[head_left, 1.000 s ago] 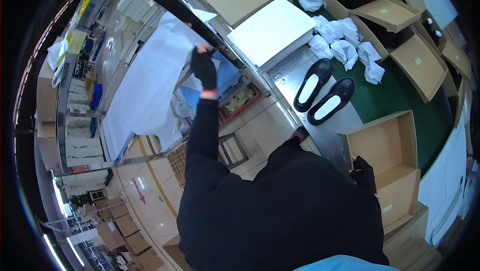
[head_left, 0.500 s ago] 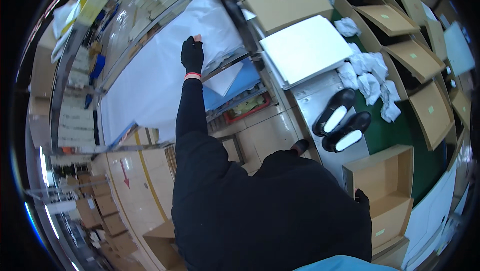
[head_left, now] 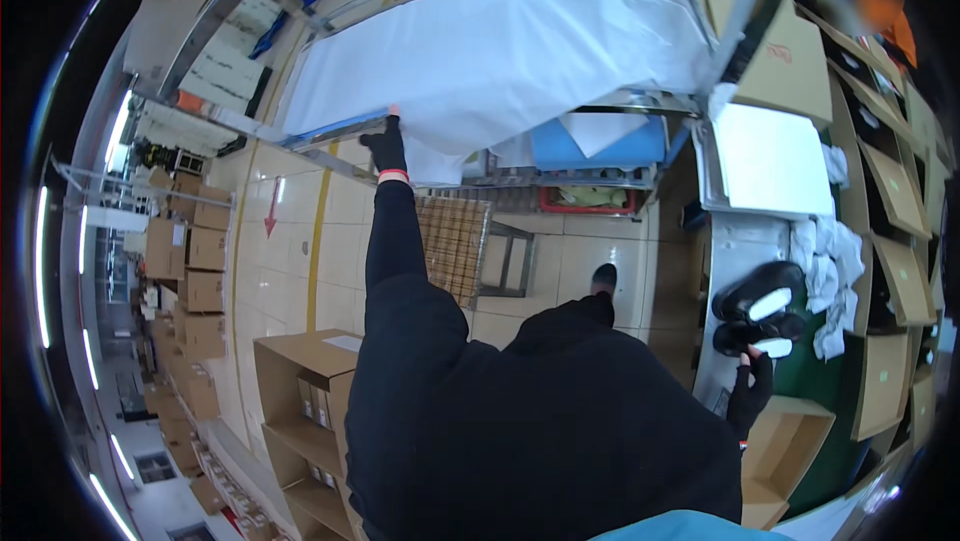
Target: The person places a pair of black shoes into a cardboard box lined with white tissue paper. They add crumpled white paper for padding, fold the tissue over the shoes, and close the box. This process is repeated for multiple pairs of shoes throughout the video.
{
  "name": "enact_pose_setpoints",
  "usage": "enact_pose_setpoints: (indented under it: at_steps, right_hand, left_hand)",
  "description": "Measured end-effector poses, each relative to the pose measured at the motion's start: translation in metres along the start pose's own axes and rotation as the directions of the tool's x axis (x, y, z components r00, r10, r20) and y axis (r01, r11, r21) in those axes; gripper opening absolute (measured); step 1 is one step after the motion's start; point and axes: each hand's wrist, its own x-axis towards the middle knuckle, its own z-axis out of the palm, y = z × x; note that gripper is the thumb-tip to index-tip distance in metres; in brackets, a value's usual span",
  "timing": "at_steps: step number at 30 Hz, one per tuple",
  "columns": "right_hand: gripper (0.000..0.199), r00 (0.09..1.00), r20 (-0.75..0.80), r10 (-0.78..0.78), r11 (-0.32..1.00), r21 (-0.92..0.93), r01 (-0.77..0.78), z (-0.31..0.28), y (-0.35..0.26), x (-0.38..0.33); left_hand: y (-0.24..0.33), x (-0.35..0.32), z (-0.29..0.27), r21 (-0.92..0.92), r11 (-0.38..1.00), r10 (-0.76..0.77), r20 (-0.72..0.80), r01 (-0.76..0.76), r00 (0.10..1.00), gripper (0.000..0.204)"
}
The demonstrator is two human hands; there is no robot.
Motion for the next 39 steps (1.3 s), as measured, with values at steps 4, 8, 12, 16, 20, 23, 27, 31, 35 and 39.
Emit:
enact_pose_setpoints:
  at_steps: [4, 8, 12, 16, 20, 23, 27, 31, 35, 39]
  right_hand:
    - [0.022, 0.984, 0.129, -0.119, 0.991, 0.071, 0.111, 0.059, -0.071, 0.046]
    - [0.026, 0.846, 0.127, -0.517, 0.854, 0.015, 0.520, 0.121, -0.148, 0.104]
    - [0.034, 0.820, 0.189, -0.540, 0.839, 0.043, 0.543, 0.180, -0.186, 0.158]
    - [0.048, 0.684, 0.177, -0.707, 0.695, -0.001, 0.719, 0.231, -0.256, 0.214]
    - [0.050, 0.672, 0.137, -0.728, 0.666, -0.089, 0.740, 0.268, -0.286, 0.267]
    - [0.049, 0.643, 0.160, -0.749, 0.606, -0.226, 0.763, 0.292, -0.275, 0.307]
    - [0.048, 0.667, -0.024, -0.745, 0.660, -0.177, 0.730, 0.294, -0.270, 0.323]
    - [0.041, 0.675, -0.076, -0.734, 0.664, -0.291, 0.689, 0.276, -0.276, 0.335]
    - [0.039, 0.569, -0.222, -0.792, 0.606, -0.397, 0.689, 0.299, -0.291, 0.400]
    - [0.048, 0.952, -0.030, -0.305, 0.687, -0.699, 0.198, 0.319, -0.265, 0.451]
  left_hand:
    - [0.020, -0.023, 0.002, 0.146, 0.950, -0.299, 0.682, 0.276, 0.667, 0.072]
    - [0.006, 0.008, -0.027, 0.161, 0.986, -0.077, 0.685, -0.047, 0.725, 0.055]
    - [0.014, 0.097, -0.035, 0.258, 0.653, 0.561, 0.468, -0.713, 0.683, 0.046]
    - [0.061, 0.246, -0.108, 0.625, 0.346, 0.750, 0.264, -0.700, 0.606, 0.040]
    - [0.122, 0.319, -0.123, 0.781, 0.395, 0.629, 0.154, -0.484, 0.762, 0.044]
    - [0.094, 0.371, -0.166, 0.836, 0.400, 0.658, 0.024, -0.377, 0.752, 0.051]
    - [0.080, 0.392, -0.181, 0.817, 0.534, 0.625, -0.206, -0.219, 0.753, 0.045]
    - [0.101, 0.413, -0.188, 0.822, 0.475, 0.687, -0.124, -0.314, 0.716, 0.039]
    - [0.079, 0.422, -0.174, 0.854, 0.432, 0.591, -0.024, -0.291, 0.807, 0.041]
    - [0.057, 0.414, -0.137, 0.851, 0.430, 0.545, 0.021, -0.301, 0.838, 0.042]
